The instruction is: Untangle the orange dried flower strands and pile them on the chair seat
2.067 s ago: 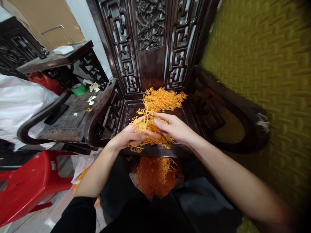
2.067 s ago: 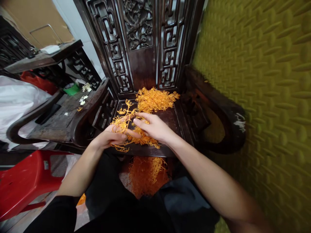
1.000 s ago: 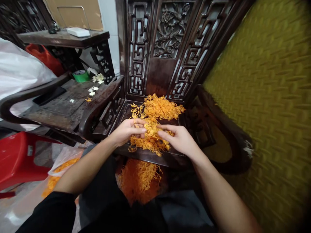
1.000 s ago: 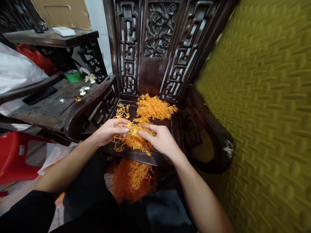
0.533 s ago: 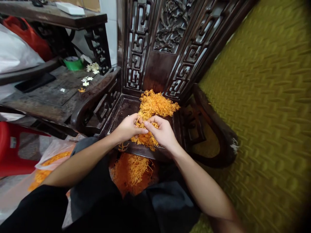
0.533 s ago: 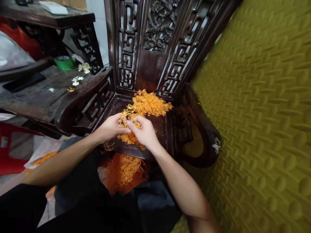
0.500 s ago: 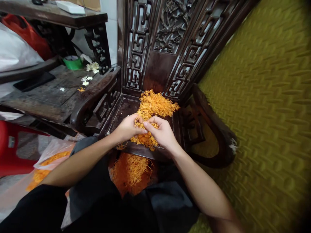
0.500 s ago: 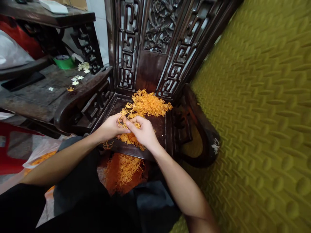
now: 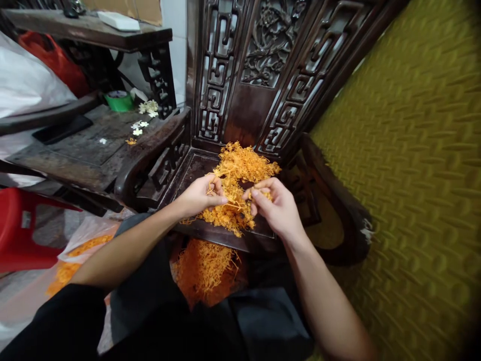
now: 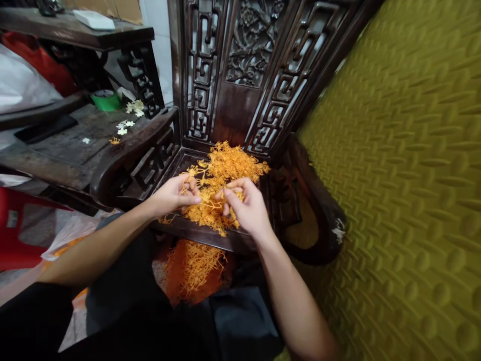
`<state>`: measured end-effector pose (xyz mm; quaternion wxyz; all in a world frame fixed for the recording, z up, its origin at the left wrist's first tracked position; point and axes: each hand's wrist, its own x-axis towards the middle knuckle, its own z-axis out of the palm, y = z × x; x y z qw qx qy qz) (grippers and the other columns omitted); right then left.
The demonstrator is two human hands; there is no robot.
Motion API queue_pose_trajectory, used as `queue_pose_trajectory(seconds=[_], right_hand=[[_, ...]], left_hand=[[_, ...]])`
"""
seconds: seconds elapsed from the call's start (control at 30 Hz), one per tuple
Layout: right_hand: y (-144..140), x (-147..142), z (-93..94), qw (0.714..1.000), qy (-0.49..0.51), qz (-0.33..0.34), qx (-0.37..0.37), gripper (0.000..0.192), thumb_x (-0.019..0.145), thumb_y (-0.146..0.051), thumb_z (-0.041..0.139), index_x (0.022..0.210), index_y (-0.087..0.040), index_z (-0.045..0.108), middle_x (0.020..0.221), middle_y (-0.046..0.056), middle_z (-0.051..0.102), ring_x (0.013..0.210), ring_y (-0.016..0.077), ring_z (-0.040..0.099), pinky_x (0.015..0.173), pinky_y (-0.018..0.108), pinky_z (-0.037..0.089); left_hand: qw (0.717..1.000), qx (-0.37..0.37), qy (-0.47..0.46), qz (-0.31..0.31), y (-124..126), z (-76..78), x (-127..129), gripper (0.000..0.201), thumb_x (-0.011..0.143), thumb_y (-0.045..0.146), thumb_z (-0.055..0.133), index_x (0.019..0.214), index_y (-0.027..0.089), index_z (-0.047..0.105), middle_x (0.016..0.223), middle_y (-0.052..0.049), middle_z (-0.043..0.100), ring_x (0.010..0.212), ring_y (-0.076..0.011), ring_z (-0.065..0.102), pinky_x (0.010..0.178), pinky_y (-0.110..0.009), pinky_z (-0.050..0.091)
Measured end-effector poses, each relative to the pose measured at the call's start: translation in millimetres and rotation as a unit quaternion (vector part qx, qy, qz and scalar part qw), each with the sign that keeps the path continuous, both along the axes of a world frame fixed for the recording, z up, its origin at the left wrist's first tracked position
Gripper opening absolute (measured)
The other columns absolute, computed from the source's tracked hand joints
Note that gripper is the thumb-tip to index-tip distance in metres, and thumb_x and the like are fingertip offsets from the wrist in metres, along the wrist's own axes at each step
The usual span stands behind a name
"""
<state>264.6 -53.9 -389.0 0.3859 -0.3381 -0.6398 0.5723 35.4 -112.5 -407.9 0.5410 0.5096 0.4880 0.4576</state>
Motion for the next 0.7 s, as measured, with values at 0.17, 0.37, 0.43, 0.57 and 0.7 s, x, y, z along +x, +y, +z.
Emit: queue_pose_trajectory(seconds=[0.17,0.37,0.43,0.57,0.7], right_hand=[[-4.8,-7.0,-0.2,0.979,-0.172,0.057,0.096,0.031,0.095,-0.048,0.064,0.105,-0.021,0.075,0.093,0.006,0.074,0.082,0.0205,0.067,0.074,0.034,0.051],[-8.3,-27.4,-12.5,0.989,-0.126,0.024,0.079,0.036,0.091,-0.050,0.069,0.073,-0.019,0.067,0.073,0.002,0.067,0.070,0.0165,0.059,0.070,0.031,0.046],[-3.2,-29.6,-16.4,0.995,-0.075,-0.039,0.056,0.039,0.089,-0.053,0.072,0.071,-0.020,0.061,0.065,-0.001,0.058,0.062,0.0133,0.051,0.060,0.028,0.042],[31.5,-2.5,-11.5,0.970,0.127,-0.205,-0.036,0.046,0.084,-0.060,0.075,0.077,-0.023,0.048,0.058,-0.008,0.042,0.044,0.0069,0.034,0.041,0.020,0.025],[53.1,33.2,0.1,0.967,0.149,-0.198,-0.064,0.048,0.070,-0.052,0.088,0.087,-0.022,0.054,0.091,0.002,0.071,0.058,0.0088,0.060,0.038,0.016,0.024]], left_hand=[[0.995,0.034,0.093,-0.012,-4.4,0.4,3.5,0.029,0.080,0.031,0.077,0.090,0.018,0.053,0.086,0.000,0.063,0.065,-0.0098,0.056,0.060,-0.026,0.044],[0.992,0.043,0.122,-0.005,-5.3,-1.2,12.3,0.033,0.078,0.032,0.080,0.086,0.019,0.052,0.083,-0.001,0.066,0.068,-0.0124,0.060,0.063,-0.027,0.048],[0.996,0.009,0.086,-0.009,-7.5,-2.2,13.9,0.036,0.076,0.029,0.081,0.083,0.020,0.046,0.074,0.003,0.062,0.057,-0.0097,0.056,0.054,-0.025,0.045],[0.998,-0.021,0.048,-0.039,-16.3,-1.0,9.3,0.037,0.074,0.021,0.079,0.077,0.021,0.043,0.070,0.005,0.056,0.047,-0.0056,0.048,0.044,-0.022,0.039],[0.995,-0.011,0.062,-0.078,-21.3,1.3,-2.1,0.035,0.079,0.030,0.080,0.080,0.020,0.047,0.076,0.001,0.063,0.048,-0.0068,0.053,0.044,-0.023,0.042]])
